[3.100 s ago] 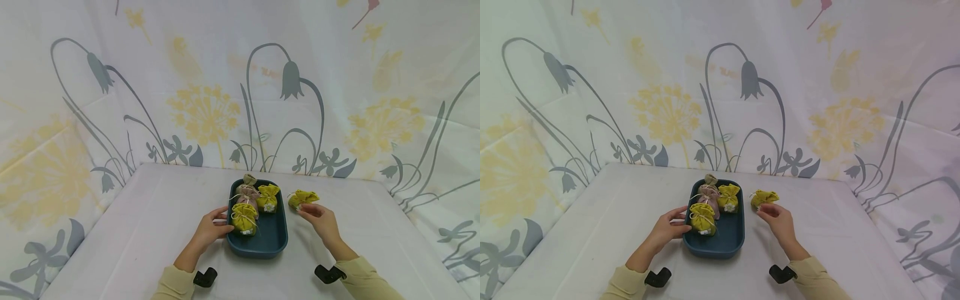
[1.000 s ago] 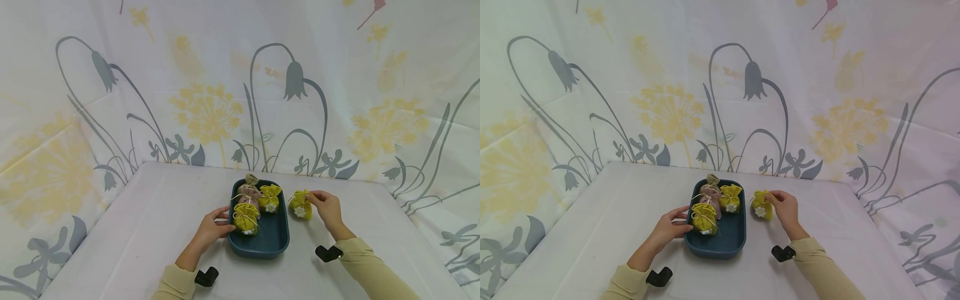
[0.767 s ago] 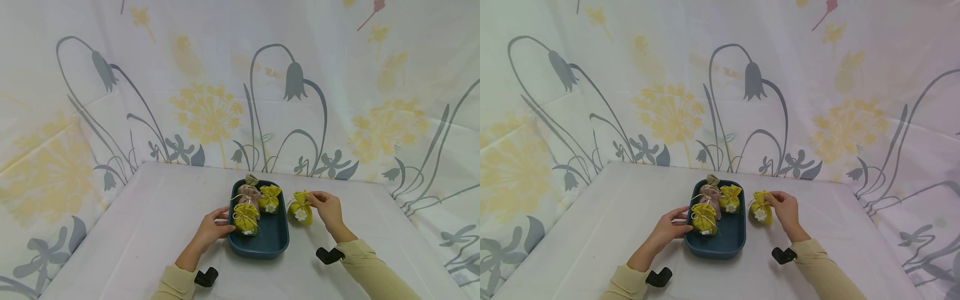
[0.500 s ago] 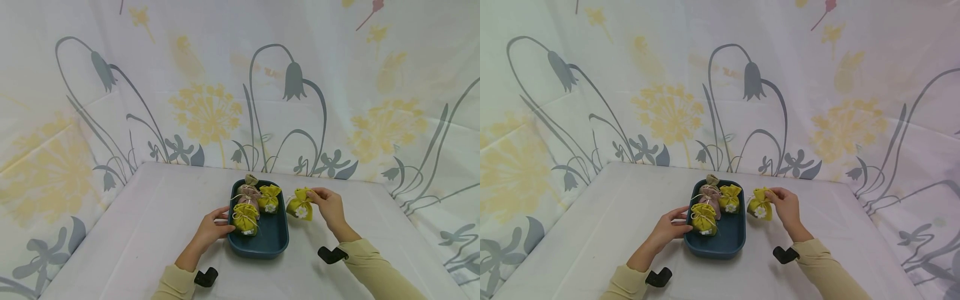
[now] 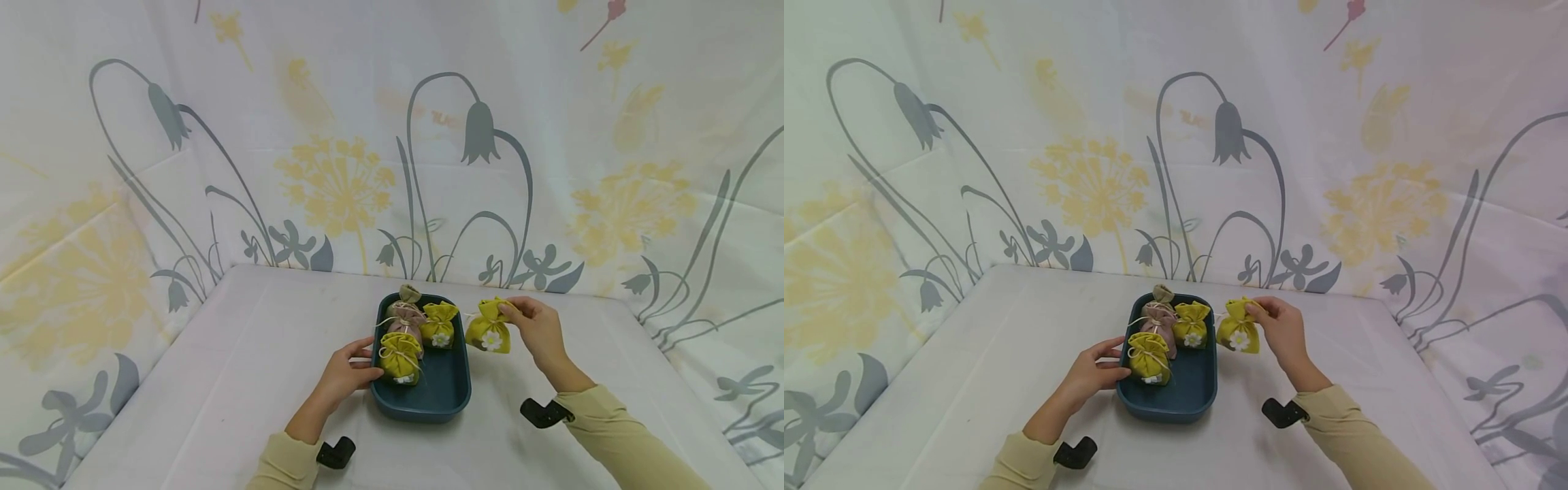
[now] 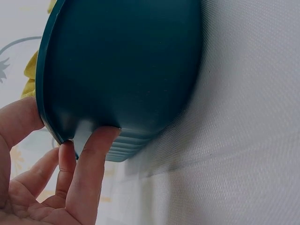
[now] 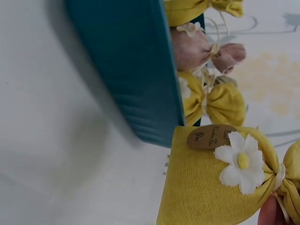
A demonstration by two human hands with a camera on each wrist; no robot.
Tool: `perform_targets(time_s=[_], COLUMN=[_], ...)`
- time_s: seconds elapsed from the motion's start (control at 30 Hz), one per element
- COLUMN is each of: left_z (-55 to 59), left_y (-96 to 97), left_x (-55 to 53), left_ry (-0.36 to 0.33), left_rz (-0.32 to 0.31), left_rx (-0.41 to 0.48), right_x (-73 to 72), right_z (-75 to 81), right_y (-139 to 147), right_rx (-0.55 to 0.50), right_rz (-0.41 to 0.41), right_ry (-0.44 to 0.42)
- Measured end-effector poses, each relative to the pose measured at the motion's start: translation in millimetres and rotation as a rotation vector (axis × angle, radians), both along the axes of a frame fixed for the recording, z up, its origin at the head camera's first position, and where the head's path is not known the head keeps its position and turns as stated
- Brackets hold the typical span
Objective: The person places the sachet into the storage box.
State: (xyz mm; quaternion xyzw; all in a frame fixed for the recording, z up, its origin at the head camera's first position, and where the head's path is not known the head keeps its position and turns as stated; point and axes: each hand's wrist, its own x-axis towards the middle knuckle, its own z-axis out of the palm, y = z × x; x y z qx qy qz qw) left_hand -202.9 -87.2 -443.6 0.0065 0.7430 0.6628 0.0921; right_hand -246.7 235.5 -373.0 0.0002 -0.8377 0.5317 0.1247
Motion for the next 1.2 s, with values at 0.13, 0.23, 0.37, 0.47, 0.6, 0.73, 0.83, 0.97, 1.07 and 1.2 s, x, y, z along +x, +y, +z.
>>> perform_targets(time_s=[0.13,0.23,0.37,0.47,0.6,0.73,0.83,0.97,1.07,1.2], left_z=[-0.8,-1.3,6.9,14.9,7.3,0.8,1.0,0.3,-0.2,-0.7], left_y=[-0.2,-0.6,-0.2,0.7,0.1,-0.7,-0.3,0.1,0.4,0.6], left_x=[-0.1,-0.4,3.5,7.4,3.2,-0.4,-0.2,-0.7,-1.3,-1.6], left_ry=[-0.006,-0.005,-0.003,-0.001,0.004,-0.001,-0.004,-0.008,-0.008,-0.007], left_rz=[0.002,0.001,-0.006,-0.009,-0.008,-0.001,0.000,0.002,0.001,0.001], left_rx=[0.000,0.005,0.009,0.006,0.008,0.008,0.004,-0.001,0.001,0.004], right_x=[0.6,1.1,2.4,3.6,5.4,5.9,5.8,5.6,5.9,7.2], right_z=[4.3,7.0,9.4,10.4,12.0,11.0,7.7,2.8,-0.1,-3.9], right_y=[-4,-7,-14,-21,-30,-40,-47,-55,-61,-67], right_rx=[-0.011,-0.031,-0.060,-0.077,-0.098,-0.105,-0.103,-0.104,-0.111,-0.128], right_rz=[0.023,0.039,0.077,0.109,0.141,0.172,0.196,0.213,0.226,0.252], right_ry=[0.040,0.060,0.069,0.069,0.065,0.053,0.034,0.005,-0.009,-0.029])
